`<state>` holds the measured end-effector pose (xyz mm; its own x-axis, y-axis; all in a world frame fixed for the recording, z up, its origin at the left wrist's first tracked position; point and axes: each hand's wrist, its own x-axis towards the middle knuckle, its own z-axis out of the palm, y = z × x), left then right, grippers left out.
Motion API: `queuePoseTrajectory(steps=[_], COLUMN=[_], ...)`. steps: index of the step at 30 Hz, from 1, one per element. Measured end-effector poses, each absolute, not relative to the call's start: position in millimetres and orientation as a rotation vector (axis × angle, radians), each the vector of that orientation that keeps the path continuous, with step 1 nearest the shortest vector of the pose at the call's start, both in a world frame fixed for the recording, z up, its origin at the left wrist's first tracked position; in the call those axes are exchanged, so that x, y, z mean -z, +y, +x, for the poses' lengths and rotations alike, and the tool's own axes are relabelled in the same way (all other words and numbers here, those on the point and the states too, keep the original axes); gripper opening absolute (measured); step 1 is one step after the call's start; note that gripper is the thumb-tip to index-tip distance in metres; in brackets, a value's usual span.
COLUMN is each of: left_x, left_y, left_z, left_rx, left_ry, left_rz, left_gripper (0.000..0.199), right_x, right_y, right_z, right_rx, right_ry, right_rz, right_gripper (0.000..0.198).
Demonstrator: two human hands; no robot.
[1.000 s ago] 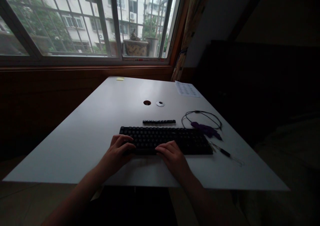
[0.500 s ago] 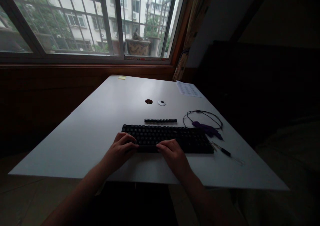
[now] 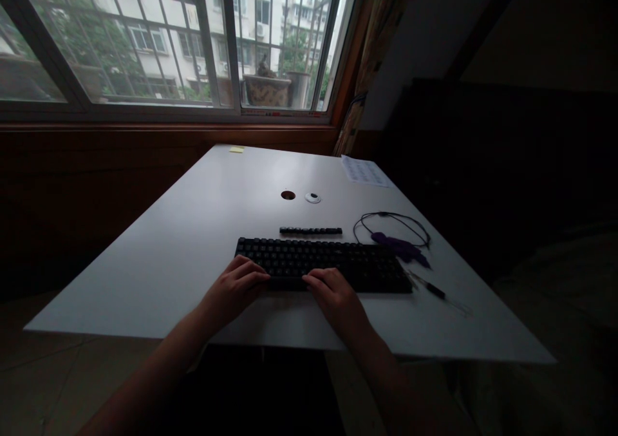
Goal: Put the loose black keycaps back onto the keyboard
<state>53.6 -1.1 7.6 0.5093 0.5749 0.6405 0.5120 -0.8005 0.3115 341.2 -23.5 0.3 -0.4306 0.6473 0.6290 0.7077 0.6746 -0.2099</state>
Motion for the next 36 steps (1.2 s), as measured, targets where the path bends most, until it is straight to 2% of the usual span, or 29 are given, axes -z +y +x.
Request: queuePoseTrajectory(steps=[14,36], left_x=[-14.5,-9.6], left_y=[-3.4,-2.5], left_z=[54.9,51.3], left_rx=[-1.133,-1.111], left_ry=[0.972,0.994], left_rz=[2.712,2.713], left_gripper=[0.007,0.006], right_x=[-1.4,-5.7], right_y=[-26.4,-27.0], right_z=[342.2,339.1], right_rx=[0.122,0.102], right_ry=[-2.211,-2.212], right_rz=[-1.041,-1.043], right_gripper=[0.036,0.035])
